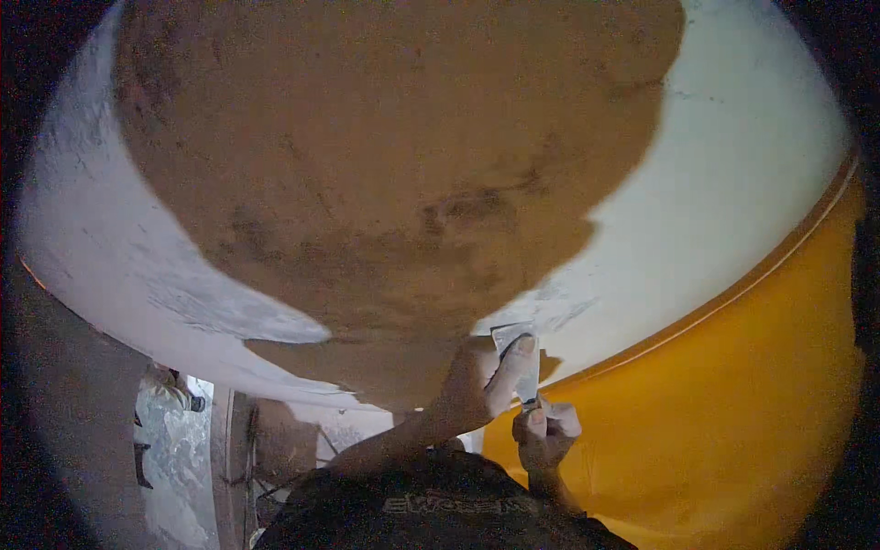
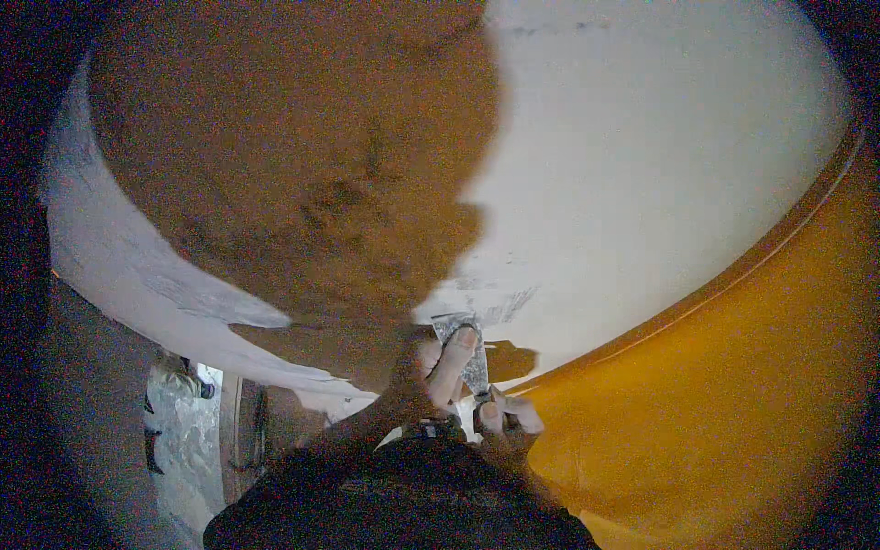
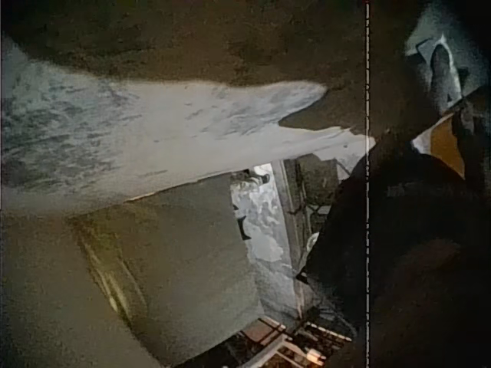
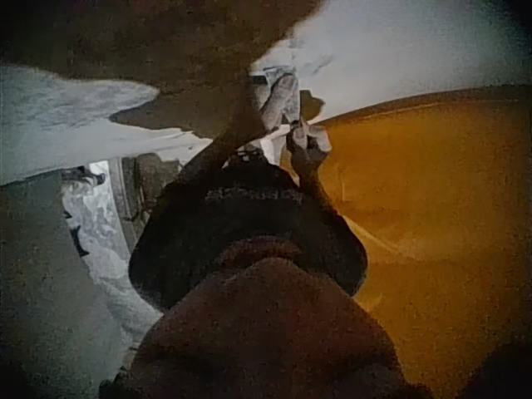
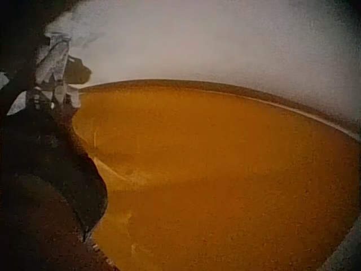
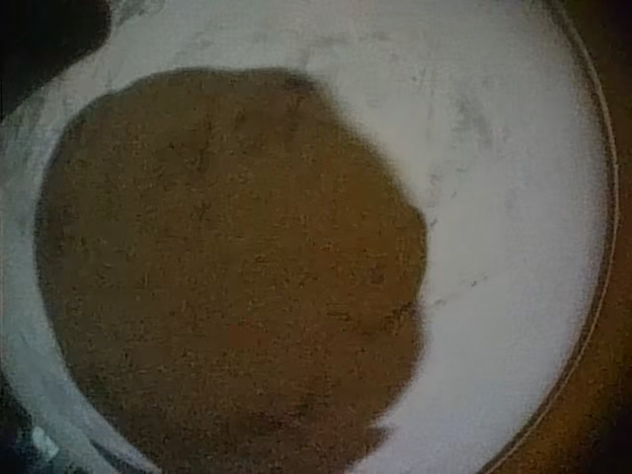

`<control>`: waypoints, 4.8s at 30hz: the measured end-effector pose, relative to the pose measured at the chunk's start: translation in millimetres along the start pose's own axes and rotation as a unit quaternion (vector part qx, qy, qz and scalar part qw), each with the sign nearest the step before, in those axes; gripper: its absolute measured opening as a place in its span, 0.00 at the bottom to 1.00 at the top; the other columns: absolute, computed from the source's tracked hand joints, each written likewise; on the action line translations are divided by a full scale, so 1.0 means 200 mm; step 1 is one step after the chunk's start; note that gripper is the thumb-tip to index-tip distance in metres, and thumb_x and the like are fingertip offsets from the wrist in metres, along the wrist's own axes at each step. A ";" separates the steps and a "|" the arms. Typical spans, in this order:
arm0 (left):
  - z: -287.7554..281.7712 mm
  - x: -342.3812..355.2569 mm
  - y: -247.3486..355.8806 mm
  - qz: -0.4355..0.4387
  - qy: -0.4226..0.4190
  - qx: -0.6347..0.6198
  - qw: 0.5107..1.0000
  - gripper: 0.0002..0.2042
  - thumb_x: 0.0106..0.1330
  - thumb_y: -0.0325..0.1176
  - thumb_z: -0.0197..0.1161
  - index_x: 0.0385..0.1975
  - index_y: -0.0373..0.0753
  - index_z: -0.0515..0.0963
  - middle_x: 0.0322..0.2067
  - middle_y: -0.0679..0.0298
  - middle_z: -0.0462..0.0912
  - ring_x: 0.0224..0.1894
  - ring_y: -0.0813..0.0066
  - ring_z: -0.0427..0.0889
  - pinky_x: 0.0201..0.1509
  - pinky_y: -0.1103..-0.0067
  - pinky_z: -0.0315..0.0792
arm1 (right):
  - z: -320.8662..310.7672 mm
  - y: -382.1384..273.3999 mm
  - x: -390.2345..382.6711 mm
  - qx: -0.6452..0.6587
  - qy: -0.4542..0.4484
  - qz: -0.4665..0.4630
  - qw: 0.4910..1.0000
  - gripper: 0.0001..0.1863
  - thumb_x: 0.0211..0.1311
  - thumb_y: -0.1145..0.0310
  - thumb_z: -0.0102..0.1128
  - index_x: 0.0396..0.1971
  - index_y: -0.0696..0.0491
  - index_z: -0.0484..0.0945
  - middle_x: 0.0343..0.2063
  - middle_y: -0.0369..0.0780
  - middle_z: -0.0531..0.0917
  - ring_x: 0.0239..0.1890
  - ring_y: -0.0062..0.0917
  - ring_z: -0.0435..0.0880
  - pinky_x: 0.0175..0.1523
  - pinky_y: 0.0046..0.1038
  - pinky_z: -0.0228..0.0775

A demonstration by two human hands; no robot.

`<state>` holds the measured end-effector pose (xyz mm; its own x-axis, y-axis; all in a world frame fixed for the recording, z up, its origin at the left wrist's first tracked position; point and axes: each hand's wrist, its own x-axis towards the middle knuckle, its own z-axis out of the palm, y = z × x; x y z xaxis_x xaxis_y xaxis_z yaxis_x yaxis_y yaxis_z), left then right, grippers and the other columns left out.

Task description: The person scrapes and patches a wall with a putty knife.

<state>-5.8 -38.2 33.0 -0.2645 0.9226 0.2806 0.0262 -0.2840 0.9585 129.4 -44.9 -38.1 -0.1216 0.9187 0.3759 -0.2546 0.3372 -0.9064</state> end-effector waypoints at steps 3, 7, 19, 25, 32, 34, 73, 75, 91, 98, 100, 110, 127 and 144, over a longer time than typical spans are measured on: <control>0.00 -0.01 0.01 0.011 0.012 0.057 0.998 0.13 0.66 0.34 0.46 0.22 0.34 0.70 0.16 0.60 0.71 0.20 0.73 0.69 0.25 0.75 0.63 | -0.03 0.00 0.00 -0.008 -0.029 0.038 0.999 0.13 0.59 0.66 0.56 0.21 0.58 0.68 0.11 0.35 0.71 0.12 0.16 0.66 0.16 0.21 0.56; 0.00 -0.02 0.04 -0.029 0.011 0.028 0.999 0.12 0.65 0.38 0.51 0.24 0.38 0.74 0.16 0.66 0.74 0.22 0.83 0.72 0.23 0.79 0.64 | -0.05 0.01 0.00 0.004 -0.015 0.031 0.999 0.13 0.62 0.66 0.52 0.21 0.58 0.66 0.10 0.36 0.69 0.09 0.16 0.65 0.13 0.20 0.55; 0.00 0.00 -0.02 0.011 0.039 0.107 0.993 0.16 0.65 0.38 0.49 0.20 0.33 0.72 0.14 0.58 0.73 0.17 0.66 0.71 0.23 0.72 0.64 | -0.03 0.02 0.02 -0.024 -0.056 -0.005 0.998 0.15 0.61 0.64 0.53 0.19 0.58 0.68 0.09 0.34 0.66 0.09 0.15 0.63 0.13 0.20 0.52; 0.02 0.00 0.00 0.006 0.049 0.107 0.993 0.15 0.65 0.41 0.50 0.23 0.37 0.74 0.15 0.67 0.72 0.19 0.77 0.69 0.25 0.77 0.64 | -0.02 0.03 0.00 0.026 0.058 -0.025 0.998 0.16 0.60 0.63 0.55 0.18 0.57 0.68 0.09 0.32 0.66 0.09 0.14 0.62 0.13 0.19 0.50; 0.03 0.00 0.02 0.021 0.068 0.122 0.990 0.15 0.65 0.36 0.49 0.21 0.32 0.73 0.13 0.56 0.72 0.17 0.73 0.72 0.22 0.73 0.63 | -0.03 0.01 0.01 0.018 -0.024 0.013 0.999 0.16 0.60 0.67 0.54 0.15 0.54 0.64 0.10 0.34 0.68 0.09 0.14 0.62 0.14 0.19 0.51; 0.05 0.00 -0.01 0.068 0.100 0.125 0.985 0.15 0.65 0.36 0.49 0.20 0.32 0.73 0.13 0.56 0.72 0.16 0.73 0.72 0.21 0.73 0.63 | -0.02 0.01 0.03 0.026 -0.005 0.017 1.000 0.16 0.60 0.68 0.54 0.15 0.54 0.64 0.10 0.34 0.67 0.09 0.14 0.62 0.13 0.19 0.51; -0.01 -0.02 0.02 0.008 0.025 0.066 0.997 0.11 0.65 0.35 0.49 0.25 0.35 0.73 0.21 0.64 0.74 0.25 0.75 0.72 0.30 0.76 0.66 | -0.01 0.03 0.00 -0.034 -0.004 -0.051 0.998 0.12 0.60 0.67 0.54 0.22 0.57 0.65 0.10 0.36 0.69 0.09 0.16 0.64 0.12 0.20 0.54; -0.01 -0.02 0.02 0.029 0.043 0.076 0.996 0.11 0.65 0.34 0.49 0.25 0.35 0.73 0.22 0.65 0.74 0.26 0.76 0.72 0.31 0.77 0.66 | -0.02 0.02 0.00 -0.082 -0.035 -0.073 0.993 0.14 0.60 0.65 0.55 0.21 0.57 0.66 0.09 0.36 0.69 0.08 0.16 0.64 0.12 0.20 0.54; -0.04 -0.02 -0.01 0.015 -0.005 0.016 1.000 0.11 0.64 0.36 0.51 0.28 0.35 0.74 0.22 0.63 0.76 0.27 0.75 0.75 0.31 0.77 0.67 | -0.02 0.03 0.00 -0.002 -0.014 0.007 1.000 0.14 0.60 0.67 0.54 0.19 0.56 0.67 0.09 0.36 0.69 0.08 0.16 0.65 0.12 0.20 0.53; -0.04 -0.04 -0.01 -0.001 0.016 0.057 0.998 0.13 0.67 0.37 0.48 0.26 0.35 0.74 0.22 0.67 0.75 0.26 0.80 0.72 0.31 0.77 0.67 | -0.03 0.03 0.02 -0.037 -0.040 -0.016 0.998 0.12 0.61 0.69 0.53 0.19 0.57 0.67 0.08 0.34 0.68 0.09 0.15 0.64 0.14 0.19 0.53; -0.04 -0.04 -0.01 -0.025 -0.010 0.047 0.999 0.14 0.67 0.37 0.47 0.26 0.36 0.74 0.21 0.68 0.75 0.26 0.80 0.71 0.30 0.78 0.67 | -0.03 0.04 0.01 -0.045 -0.025 -0.032 0.998 0.11 0.61 0.68 0.52 0.22 0.56 0.66 0.09 0.34 0.67 0.08 0.14 0.62 0.13 0.20 0.53; -0.01 -0.04 0.00 -0.008 0.047 -0.028 0.998 0.15 0.67 0.40 0.48 0.23 0.38 0.74 0.17 0.71 0.71 0.23 0.82 0.69 0.29 0.79 0.64 | -0.02 0.04 -0.02 0.025 -0.036 0.013 0.999 0.10 0.60 0.68 0.54 0.25 0.55 0.66 0.10 0.34 0.67 0.09 0.15 0.63 0.12 0.20 0.55; -0.03 -0.03 0.04 0.007 0.037 0.051 0.998 0.12 0.66 0.35 0.47 0.27 0.34 0.72 0.20 0.61 0.74 0.23 0.75 0.72 0.28 0.75 0.65 | -0.02 -0.01 0.01 -0.019 -0.002 0.010 1.000 0.14 0.60 0.68 0.53 0.16 0.56 0.67 0.09 0.35 0.68 0.09 0.16 0.65 0.14 0.19 0.54; -0.07 -0.03 0.08 0.040 0.011 0.106 0.994 0.12 0.66 0.34 0.46 0.28 0.32 0.72 0.18 0.61 0.74 0.22 0.74 0.71 0.28 0.76 0.65 | 0.03 -0.02 -0.01 -0.003 0.016 0.021 1.000 0.13 0.59 0.66 0.56 0.22 0.58 0.68 0.12 0.34 0.70 0.10 0.15 0.64 0.14 0.19 0.55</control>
<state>-17.2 -51.1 45.7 -0.2747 0.8928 0.3570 0.2488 -0.2926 0.9233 125.1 -49.5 -33.5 -0.1003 0.9383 0.3310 -0.2436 0.2994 -0.9225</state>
